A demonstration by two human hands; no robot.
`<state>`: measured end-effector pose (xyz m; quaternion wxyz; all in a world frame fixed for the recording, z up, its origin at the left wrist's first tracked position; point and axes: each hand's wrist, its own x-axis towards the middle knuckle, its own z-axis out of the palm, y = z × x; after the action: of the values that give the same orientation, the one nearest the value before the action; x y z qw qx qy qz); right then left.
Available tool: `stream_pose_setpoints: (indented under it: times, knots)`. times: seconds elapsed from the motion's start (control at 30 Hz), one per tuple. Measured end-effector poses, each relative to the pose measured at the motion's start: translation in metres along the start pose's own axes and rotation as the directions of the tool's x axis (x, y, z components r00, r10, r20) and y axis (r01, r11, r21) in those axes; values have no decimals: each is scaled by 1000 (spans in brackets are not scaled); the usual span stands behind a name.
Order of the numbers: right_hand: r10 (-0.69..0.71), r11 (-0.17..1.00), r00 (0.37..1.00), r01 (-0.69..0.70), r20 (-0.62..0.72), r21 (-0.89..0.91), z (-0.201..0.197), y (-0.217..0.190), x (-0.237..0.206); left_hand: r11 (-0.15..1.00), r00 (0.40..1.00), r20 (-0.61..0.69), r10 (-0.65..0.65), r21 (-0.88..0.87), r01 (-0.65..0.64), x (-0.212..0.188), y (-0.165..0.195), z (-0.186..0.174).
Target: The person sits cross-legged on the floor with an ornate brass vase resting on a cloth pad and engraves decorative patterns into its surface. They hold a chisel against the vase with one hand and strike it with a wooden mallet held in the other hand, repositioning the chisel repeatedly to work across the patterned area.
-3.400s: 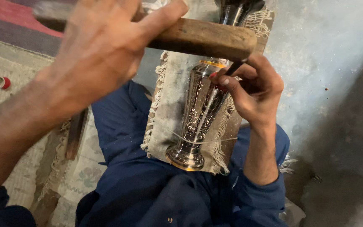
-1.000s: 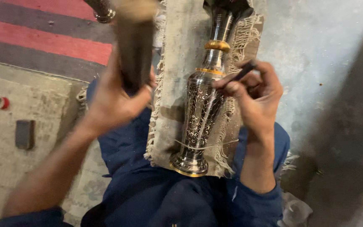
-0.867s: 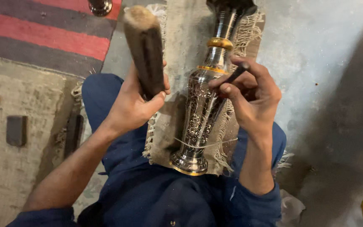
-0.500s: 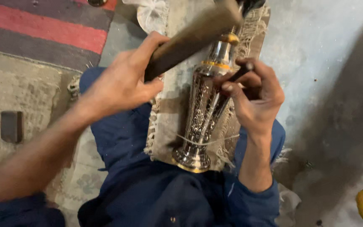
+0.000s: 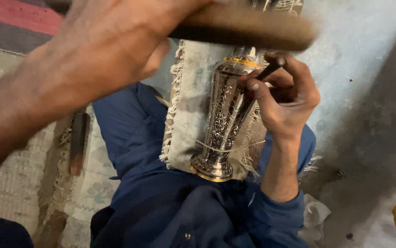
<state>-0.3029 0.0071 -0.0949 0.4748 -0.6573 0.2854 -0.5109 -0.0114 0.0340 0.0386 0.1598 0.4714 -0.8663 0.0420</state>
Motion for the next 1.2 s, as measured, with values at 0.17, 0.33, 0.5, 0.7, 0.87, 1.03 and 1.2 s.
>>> stream_pose_setpoints:
  times: [0.17, 0.33, 0.5, 0.7, 0.87, 1.03, 1.2]
  knots:
    - [-4, 999, 1000, 4, 11, 43, -1, 1, -1, 996, 997, 51, -57, -63, 60, 3, 4, 0]
    - [-25, 999, 999, 24, 42, 26, -5, 4, -2, 989, 996, -74, 39, 145, -28, -5, 4, 3]
    - [-42, 999, 998, 41, 49, 31, -7, 6, 0, 989, 998, -57, -5, 150, 13, -8, 1, 10]
    - [-8, 999, 998, 10, 59, -34, -10, 1, 2, 957, 999, -55, 2, 291, 14, 0, 8, 6]
    - [13, 1000, 999, -13, 52, -2, -9, -2, 6, 994, 996, 43, -75, 83, 71, 1, 4, 8]
    - [42, 999, 997, -43, 62, 17, -11, -2, 6, 999, 999, 21, -48, -25, 48, -2, -7, 15]
    - [18, 999, 995, -23, 97, 48, -15, 2, 3, 979, 988, 86, -129, -149, 141, -3, -11, 19]
